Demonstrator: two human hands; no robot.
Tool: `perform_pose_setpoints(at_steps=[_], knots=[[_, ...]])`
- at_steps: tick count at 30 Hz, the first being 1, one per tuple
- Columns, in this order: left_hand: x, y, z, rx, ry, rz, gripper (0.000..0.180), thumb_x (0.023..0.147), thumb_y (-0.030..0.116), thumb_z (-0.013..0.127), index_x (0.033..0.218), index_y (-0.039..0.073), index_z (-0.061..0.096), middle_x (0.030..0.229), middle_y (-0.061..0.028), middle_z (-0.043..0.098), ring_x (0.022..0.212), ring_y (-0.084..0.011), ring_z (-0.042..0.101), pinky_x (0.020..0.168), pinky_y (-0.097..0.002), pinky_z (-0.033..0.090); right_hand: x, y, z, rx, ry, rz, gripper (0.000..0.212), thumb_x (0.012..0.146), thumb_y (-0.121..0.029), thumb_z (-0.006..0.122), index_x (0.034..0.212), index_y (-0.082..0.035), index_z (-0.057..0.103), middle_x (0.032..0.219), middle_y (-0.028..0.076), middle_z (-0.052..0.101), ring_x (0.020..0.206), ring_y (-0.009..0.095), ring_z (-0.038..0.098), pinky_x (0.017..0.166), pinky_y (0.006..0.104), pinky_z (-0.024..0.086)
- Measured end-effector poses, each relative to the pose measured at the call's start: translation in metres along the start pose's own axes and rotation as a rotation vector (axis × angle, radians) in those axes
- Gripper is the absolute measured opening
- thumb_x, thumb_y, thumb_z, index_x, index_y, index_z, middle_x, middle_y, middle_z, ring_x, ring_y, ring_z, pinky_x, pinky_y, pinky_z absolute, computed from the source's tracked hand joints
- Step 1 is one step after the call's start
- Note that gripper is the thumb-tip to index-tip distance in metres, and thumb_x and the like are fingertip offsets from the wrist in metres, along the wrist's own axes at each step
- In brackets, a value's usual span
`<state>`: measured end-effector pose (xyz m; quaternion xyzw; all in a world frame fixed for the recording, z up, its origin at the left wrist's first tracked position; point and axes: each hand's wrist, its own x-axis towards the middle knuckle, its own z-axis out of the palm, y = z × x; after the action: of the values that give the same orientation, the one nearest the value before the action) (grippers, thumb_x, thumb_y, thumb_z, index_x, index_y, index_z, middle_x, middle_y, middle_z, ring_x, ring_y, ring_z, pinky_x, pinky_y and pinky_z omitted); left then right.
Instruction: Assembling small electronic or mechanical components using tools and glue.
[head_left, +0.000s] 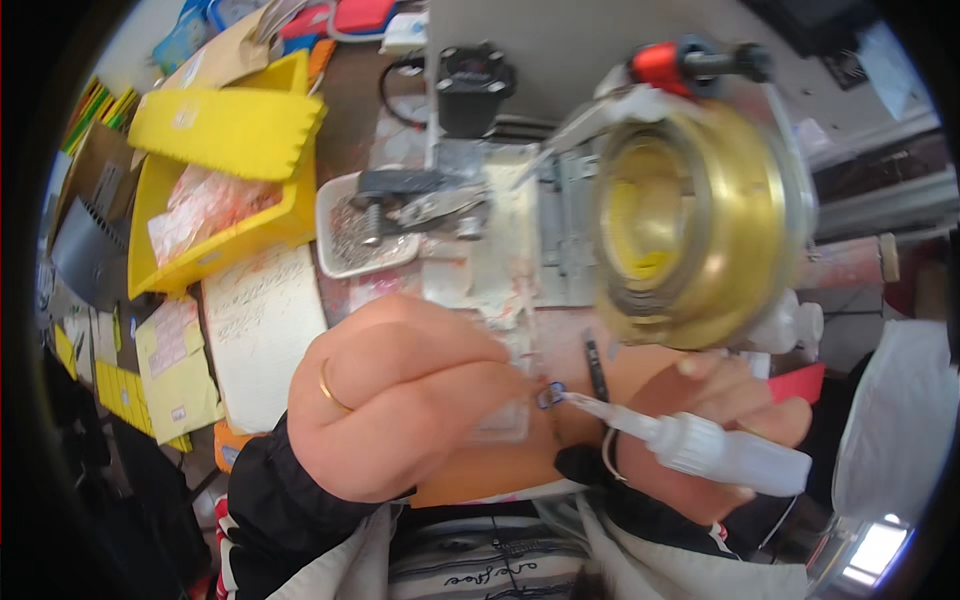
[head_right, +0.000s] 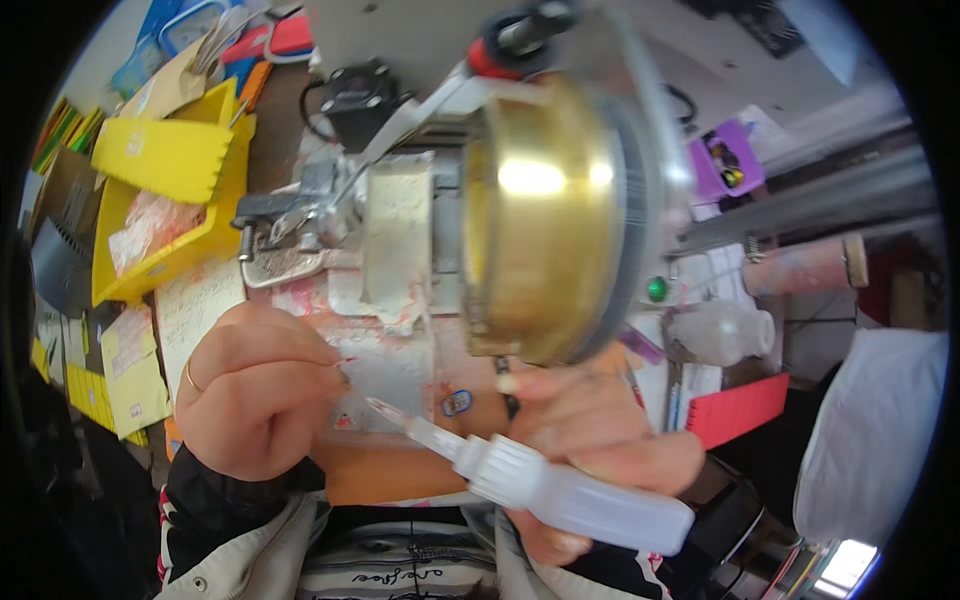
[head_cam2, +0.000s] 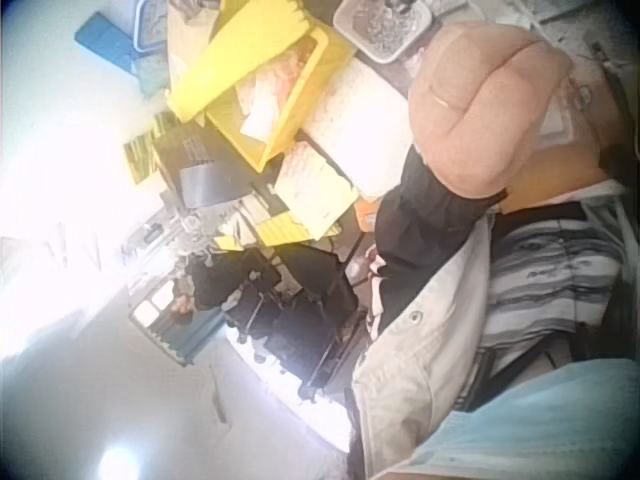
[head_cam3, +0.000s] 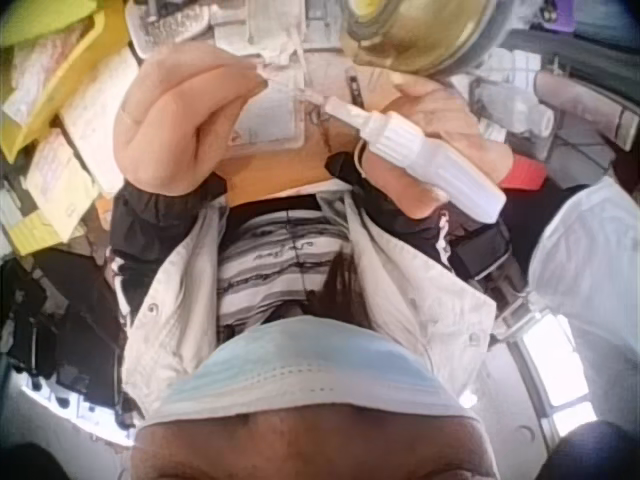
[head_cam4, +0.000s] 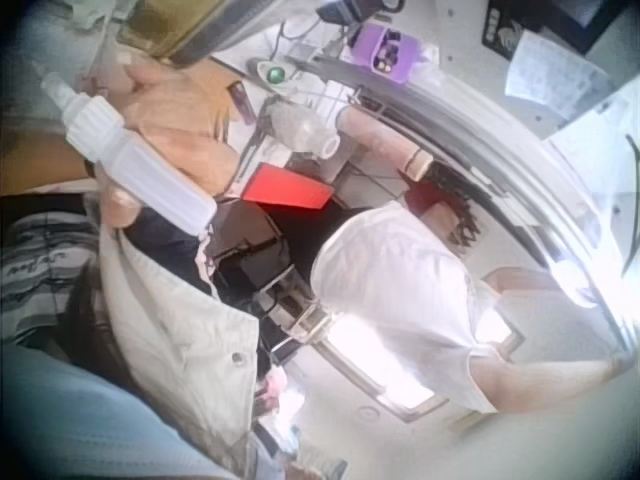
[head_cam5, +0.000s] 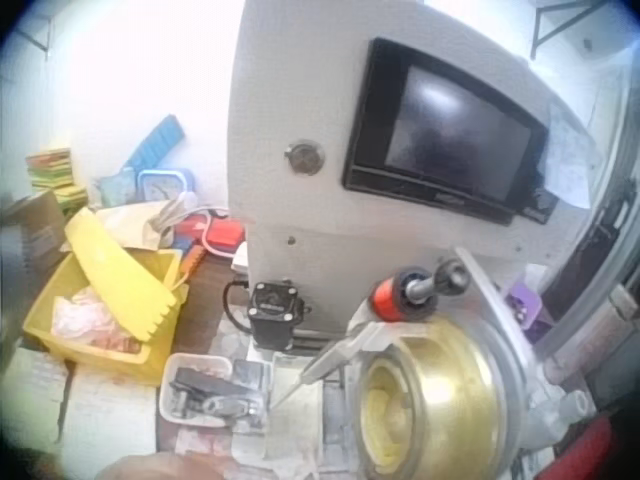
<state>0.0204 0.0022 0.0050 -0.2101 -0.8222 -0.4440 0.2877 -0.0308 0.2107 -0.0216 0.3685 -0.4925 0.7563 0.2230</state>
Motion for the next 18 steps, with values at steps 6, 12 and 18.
perform_pose_setpoints(at_steps=[6,12,18], knots=[[-0.005,-0.007,0.011,0.064,0.082,-0.004,0.026,0.068,-0.015,0.065,0.089,0.0,0.061,0.083,-0.0116,0.061,0.073,-0.0256,0.059,0.067,-0.0334,0.049,0.005,0.005,-0.004,0.052,-0.107,0.04,0.031,0.077,-0.012,0.071,0.102,0.0,0.056,0.081,0.01,0.061,0.068,0.022,0.06,0.084,0.051,0.055],[-0.005,-0.002,0.014,0.085,0.14,-0.052,0.021,0.074,-0.017,0.061,0.088,-0.001,0.058,0.083,-0.0115,0.059,0.079,-0.024,0.057,0.075,-0.0319,0.045,0.033,-0.054,-0.015,-0.012,0.262,-0.085,0.033,0.079,-0.019,0.073,0.096,-0.002,0.051,0.067,0.007,0.054,0.063,0.02,0.055,0.067,0.0454,0.058],[-0.008,0.0,0.013,0.122,0.153,-0.034,0.02,0.076,-0.016,0.06,0.089,-0.002,0.059,0.086,-0.0118,0.059,0.082,-0.0232,0.057,0.076,-0.0305,0.044,0.063,-0.09,-0.129,-0.717,0.605,-0.153,0.026,0.1,-0.02,0.049,0.112,0.002,0.052,0.098,0.008,0.059,0.078,0.012,0.057,0.067,0.0281,0.049]])
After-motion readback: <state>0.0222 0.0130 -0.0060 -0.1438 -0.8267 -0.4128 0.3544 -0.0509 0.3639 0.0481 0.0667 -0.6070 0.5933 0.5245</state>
